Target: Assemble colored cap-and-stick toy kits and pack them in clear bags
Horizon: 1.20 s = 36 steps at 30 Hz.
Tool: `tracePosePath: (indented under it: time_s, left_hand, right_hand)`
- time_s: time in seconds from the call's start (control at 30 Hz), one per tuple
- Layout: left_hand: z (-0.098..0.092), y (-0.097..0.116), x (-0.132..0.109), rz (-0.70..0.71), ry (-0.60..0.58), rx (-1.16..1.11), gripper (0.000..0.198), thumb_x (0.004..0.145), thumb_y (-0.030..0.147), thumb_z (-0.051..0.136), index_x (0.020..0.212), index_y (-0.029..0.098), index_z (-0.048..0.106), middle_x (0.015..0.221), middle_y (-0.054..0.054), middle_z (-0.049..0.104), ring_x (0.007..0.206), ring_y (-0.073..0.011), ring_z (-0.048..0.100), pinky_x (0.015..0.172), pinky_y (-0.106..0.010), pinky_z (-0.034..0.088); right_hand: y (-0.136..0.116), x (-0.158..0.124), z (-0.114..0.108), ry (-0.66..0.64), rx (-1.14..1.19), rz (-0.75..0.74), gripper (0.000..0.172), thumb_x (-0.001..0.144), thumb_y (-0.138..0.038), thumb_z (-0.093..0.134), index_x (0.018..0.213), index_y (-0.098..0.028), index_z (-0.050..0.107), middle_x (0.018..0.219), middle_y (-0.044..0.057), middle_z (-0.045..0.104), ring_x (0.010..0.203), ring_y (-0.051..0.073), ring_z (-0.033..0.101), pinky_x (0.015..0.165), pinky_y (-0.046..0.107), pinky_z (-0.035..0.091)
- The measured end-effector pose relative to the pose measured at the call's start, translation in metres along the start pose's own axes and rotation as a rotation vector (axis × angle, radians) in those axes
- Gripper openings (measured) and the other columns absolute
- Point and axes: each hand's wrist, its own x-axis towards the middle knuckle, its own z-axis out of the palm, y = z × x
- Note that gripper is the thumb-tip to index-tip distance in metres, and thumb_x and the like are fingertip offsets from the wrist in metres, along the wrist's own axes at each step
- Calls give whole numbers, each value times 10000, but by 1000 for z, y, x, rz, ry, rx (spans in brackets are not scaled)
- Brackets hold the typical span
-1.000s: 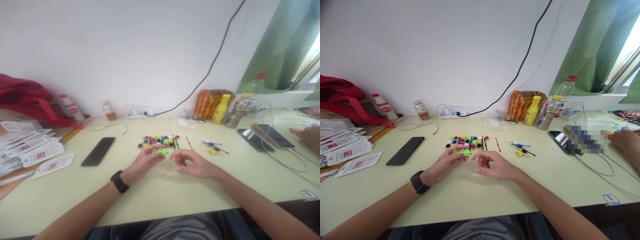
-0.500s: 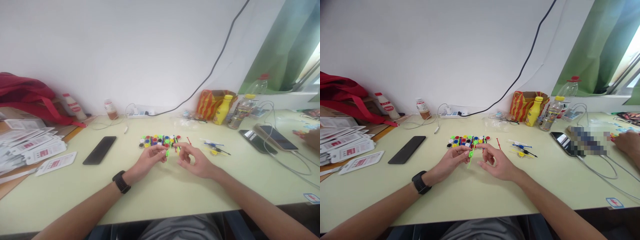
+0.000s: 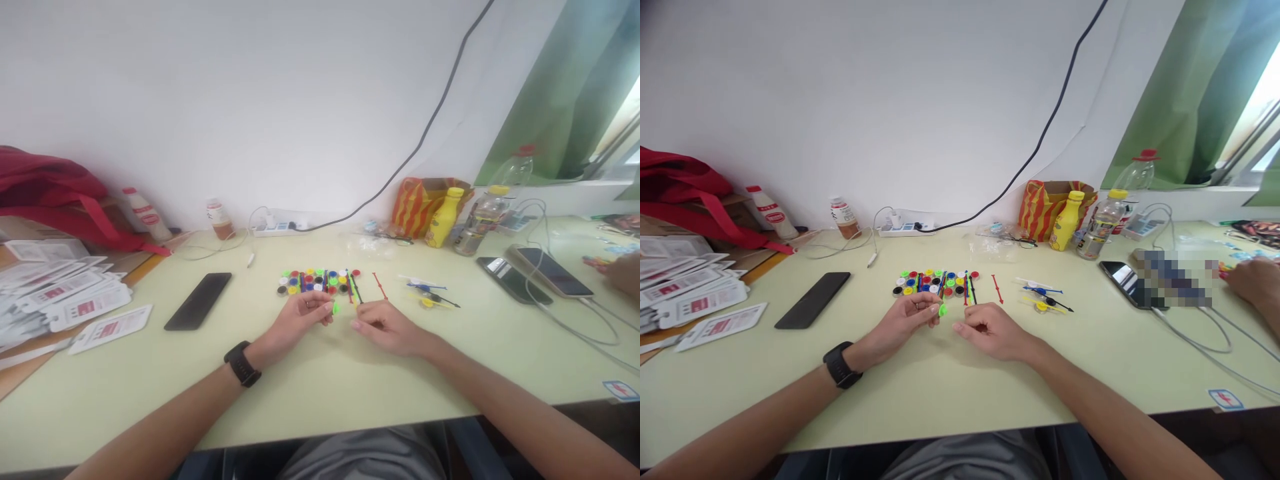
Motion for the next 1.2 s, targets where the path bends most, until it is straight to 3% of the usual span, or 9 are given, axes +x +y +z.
tracePosePath:
  time_s: [0.23,0.5,0.63,0.8,0.87,0.93,1.0,1.07,1.2]
  left_hand:
    - [0,-1,1,-4,-13,19,312,901,412,778,1067,158,708,885,-51,701,805,-158,652,783,-279,514]
    - [1,-5,0,-17,-81,4,310,906,378,781,1098,156,682,941,-72,721,855,-173,678,835,-310,534]
    - [2,-2,0,-15,-61,-9,308,910,378,777,1102,158,681,929,-65,707,857,-177,681,850,-327,540]
    - [4,1,-1,28,-41,-23,271,906,351,784,1079,166,686,985,-56,681,904,-171,668,890,-330,539]
    - [4,1,-1,48,-49,-33,253,907,336,784,1070,172,684,997,-50,672,920,-163,651,895,-318,535]
    - [4,1,0,56,-54,-42,243,902,330,789,1056,175,682,983,-41,660,913,-157,640,883,-308,534]
    - [4,1,0,54,-43,-47,245,893,333,797,1039,174,680,956,-34,648,892,-154,635,869,-308,537]
    - [4,0,0,50,-27,-46,252,892,341,797,1036,172,676,945,-34,646,885,-157,639,869,-316,537]
    - [3,0,0,40,-26,-38,263,899,349,789,1052,172,669,967,-46,657,903,-166,647,892,-335,536]
  right_hand:
    - [-3,2,7,131,195,55,156,965,-317,654,904,-198,575,822,-2,589,714,133,534,687,267,460]
    - [-7,2,9,122,216,18,110,968,-291,652,1044,-223,611,986,37,673,855,162,623,811,303,522]
    - [-5,1,6,176,219,22,294,976,-297,646,1246,-250,542,990,34,675,829,161,611,816,325,517]
    - [0,1,6,244,335,147,808,981,-346,645,1593,-328,118,989,1,611,718,135,565,714,302,490]
    - [2,2,6,266,368,190,840,980,-380,647,1609,-340,91,1016,1,607,677,119,528,666,279,462]
    - [2,3,4,216,380,200,540,985,-426,634,1469,-278,447,924,-5,604,636,111,482,623,264,421]
    - [2,2,1,93,386,170,326,1009,-471,585,928,-179,705,714,-7,552,589,109,439,601,272,384]
    - [0,2,-3,25,395,112,589,1029,-496,542,543,-164,559,563,-5,454,557,110,407,593,287,355]
    - [-1,3,-5,165,440,104,534,1002,-504,598,592,-170,527,582,-17,460,559,105,401,564,274,316]
